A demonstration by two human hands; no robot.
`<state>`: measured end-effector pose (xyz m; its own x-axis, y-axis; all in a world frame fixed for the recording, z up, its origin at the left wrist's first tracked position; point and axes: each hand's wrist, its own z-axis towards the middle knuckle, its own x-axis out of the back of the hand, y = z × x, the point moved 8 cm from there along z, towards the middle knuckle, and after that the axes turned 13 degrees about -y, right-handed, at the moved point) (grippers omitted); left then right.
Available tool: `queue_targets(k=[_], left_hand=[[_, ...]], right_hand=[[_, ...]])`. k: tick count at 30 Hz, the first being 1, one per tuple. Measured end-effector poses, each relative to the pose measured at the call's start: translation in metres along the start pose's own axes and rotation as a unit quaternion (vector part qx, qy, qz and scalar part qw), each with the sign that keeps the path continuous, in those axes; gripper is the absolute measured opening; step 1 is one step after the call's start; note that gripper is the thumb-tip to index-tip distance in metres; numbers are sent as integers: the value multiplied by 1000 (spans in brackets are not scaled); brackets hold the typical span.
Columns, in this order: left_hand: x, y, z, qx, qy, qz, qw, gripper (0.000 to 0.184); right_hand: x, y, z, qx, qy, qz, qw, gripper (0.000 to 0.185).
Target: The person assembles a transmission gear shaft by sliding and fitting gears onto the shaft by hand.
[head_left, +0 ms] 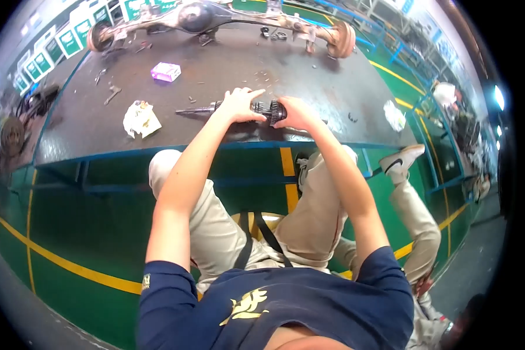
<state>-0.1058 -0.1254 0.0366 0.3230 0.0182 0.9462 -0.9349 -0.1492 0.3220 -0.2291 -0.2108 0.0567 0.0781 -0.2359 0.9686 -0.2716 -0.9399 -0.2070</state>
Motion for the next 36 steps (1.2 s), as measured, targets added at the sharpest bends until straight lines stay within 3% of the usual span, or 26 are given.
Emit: queue_targets(k=[2, 6, 7, 10, 13, 16, 18, 21, 27, 31, 36], left_hand=[[-2, 5, -2, 13, -41, 10, 999, 85], [-6, -3, 5, -32, -5, -6, 999, 69], [2, 0, -1, -32, 9, -21, 999, 65], [3, 0, -2, -9, -24, -67, 997, 66], [3, 4, -7, -25, 13, -64, 998, 67], [7, 16, -15, -53, -11, -45, 998, 63], [-2, 12, -6, -80, 32, -29, 996, 61], [-10, 25, -10, -91, 21, 16, 995, 60], [-3, 34, -14, -68, 147, 113, 980, 58], [-4, 26, -8, -24, 112, 81, 990, 57], [-3, 24, -6, 2, 98, 67, 993, 60]], right_hand=[[3, -1, -3, 15, 33, 3, 999, 64], [1, -2, -3, -15, -18, 27, 999, 67], [6, -7, -6, -3, 12, 17, 1000, 66], [2, -3, -11, -11, 8, 38, 999, 73], [0, 5, -17, 2, 27, 57, 998, 71], [0, 16, -23, 39, 3, 151, 988, 79], [-4, 50, -19, 30, 8, 239, 971, 90], [5, 63, -23, 23, 6, 226, 974, 85], [-20, 40, -19, -7, -9, 88, 996, 90], [-19, 40, -8, 33, 52, 65, 996, 79], [-20, 36, 4, 63, 52, 25, 996, 76]])
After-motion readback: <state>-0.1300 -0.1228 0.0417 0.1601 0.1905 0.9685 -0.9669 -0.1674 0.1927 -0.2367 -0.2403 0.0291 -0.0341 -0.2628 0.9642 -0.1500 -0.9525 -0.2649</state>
